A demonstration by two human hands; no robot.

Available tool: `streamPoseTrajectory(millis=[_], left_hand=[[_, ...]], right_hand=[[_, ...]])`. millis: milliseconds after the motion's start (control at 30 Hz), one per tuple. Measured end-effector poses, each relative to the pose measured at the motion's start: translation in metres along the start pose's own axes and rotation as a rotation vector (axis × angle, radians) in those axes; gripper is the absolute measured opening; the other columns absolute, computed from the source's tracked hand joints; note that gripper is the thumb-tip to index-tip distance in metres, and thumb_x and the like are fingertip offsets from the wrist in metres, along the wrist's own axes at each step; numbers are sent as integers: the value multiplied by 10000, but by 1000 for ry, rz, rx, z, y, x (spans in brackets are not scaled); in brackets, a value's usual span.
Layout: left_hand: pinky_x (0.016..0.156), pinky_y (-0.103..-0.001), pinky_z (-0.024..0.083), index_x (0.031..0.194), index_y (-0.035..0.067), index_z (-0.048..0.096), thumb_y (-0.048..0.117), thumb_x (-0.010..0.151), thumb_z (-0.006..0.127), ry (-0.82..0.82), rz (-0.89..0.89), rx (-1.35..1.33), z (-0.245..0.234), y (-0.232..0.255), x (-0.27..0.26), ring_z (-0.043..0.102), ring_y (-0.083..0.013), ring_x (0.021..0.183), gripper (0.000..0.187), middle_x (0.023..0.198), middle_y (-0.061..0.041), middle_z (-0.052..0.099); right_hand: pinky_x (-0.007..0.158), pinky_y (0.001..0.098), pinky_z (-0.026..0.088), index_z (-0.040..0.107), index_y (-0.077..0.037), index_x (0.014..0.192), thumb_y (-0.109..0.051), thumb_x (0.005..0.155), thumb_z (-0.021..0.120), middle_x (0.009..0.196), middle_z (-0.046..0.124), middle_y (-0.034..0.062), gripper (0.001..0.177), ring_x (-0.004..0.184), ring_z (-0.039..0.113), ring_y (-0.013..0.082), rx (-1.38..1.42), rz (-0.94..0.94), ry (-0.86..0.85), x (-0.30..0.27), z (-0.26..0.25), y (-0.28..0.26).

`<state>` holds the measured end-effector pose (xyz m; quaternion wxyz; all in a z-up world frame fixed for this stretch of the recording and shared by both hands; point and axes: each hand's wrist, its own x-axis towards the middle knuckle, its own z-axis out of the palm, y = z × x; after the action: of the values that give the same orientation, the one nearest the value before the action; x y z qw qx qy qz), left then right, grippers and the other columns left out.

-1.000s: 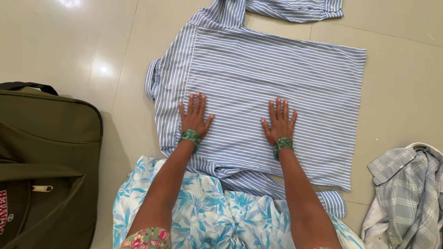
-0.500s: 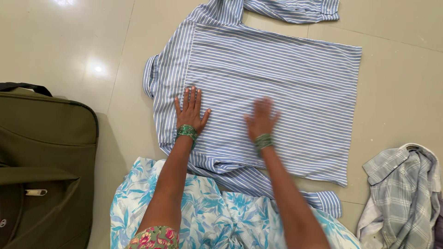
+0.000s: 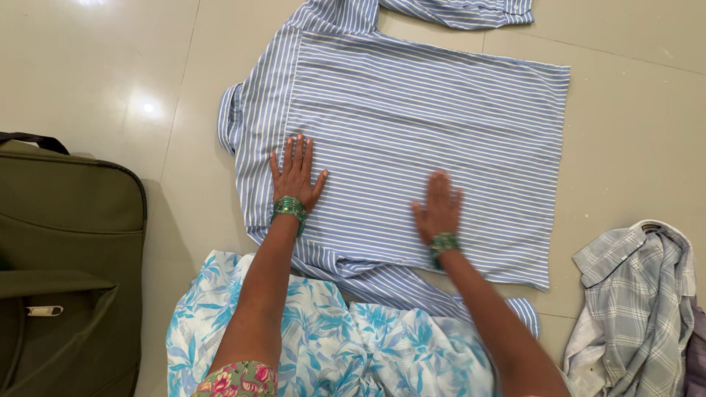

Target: The person buttons a blue and white striped shirt, then folds it neatly on the floor. The shirt is folded in half, then the sleeves are folded in, and finally the shirt is rolled up into a compact bundle.

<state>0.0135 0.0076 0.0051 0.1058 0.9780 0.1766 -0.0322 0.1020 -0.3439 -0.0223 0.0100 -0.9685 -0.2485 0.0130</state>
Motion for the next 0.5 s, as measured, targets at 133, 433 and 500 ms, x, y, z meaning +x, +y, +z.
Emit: streamPoseTrajectory(millis=[133,433,500], left_hand=[[1253,-550,-33,1637,223,97,619,993,254,2,-1,1,0,1,1,-19,-176,1567,773,1719,9,32],[1248,-552,-28,1634,221,106,610,997,255,14,1,-6,5,1,0,-12,-179,1565,762,1715,2,41],[1250,-554,-25,1637,227,107,592,1004,256,16,10,23,6,-5,0,-9,-181,1568,746,1717,7,45]], right_hand=[[1260,536,-36,66,-92,1635,-567,1008,241,1728,-5,77,806,1586,-33,217,58,95,-29,-36,-7,92],[1237,601,-36,155,-84,1628,-557,1009,245,1720,78,127,785,1592,8,286,124,234,15,-115,-38,174],[1232,613,-25,176,-67,1624,-554,1015,253,1716,98,150,783,1588,26,306,147,216,38,-114,-38,171]])
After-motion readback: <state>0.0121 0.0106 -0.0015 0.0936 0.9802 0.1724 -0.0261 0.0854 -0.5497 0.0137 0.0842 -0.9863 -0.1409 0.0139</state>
